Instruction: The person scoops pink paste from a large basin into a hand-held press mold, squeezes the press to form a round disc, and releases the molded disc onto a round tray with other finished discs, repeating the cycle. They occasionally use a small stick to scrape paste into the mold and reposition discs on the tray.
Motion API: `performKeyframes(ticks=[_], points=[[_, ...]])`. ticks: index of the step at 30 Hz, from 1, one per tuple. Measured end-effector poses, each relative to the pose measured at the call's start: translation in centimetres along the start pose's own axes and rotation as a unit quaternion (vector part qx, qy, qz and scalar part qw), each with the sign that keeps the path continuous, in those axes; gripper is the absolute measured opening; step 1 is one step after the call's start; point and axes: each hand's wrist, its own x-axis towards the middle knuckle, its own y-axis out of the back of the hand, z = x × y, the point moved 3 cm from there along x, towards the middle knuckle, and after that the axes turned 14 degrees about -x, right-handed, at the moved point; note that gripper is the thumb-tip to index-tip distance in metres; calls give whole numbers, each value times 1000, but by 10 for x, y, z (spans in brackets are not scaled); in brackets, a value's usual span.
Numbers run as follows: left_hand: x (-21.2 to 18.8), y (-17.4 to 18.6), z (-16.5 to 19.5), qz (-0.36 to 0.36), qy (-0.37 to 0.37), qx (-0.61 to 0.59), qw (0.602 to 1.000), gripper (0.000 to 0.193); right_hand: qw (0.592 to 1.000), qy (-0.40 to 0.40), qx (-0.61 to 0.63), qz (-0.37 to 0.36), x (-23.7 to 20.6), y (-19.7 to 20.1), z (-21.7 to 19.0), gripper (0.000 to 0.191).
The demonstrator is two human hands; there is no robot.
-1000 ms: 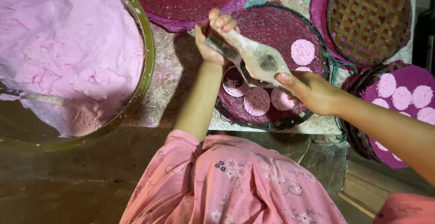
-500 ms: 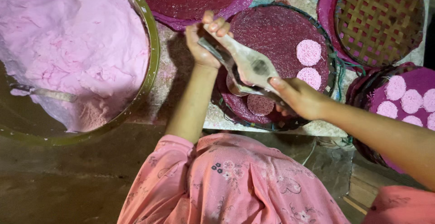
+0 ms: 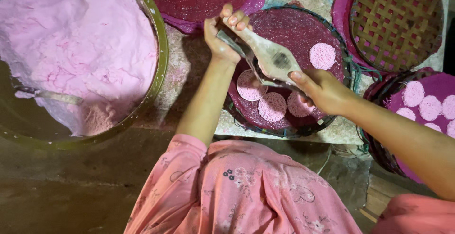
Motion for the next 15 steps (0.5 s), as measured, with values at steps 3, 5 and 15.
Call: performKeyframes(ticks=[3,5,15], points=[[4,-9,8,-95,8,57,994,30,997,56,16,54,8,-8,2,73],[1,-6,23,4,26,137,990,40,992,86,84,42,8,-21,7,75],[-109,21,-23,-82,57,875,474,43,892,242,341,174,-62,-29,52,92]])
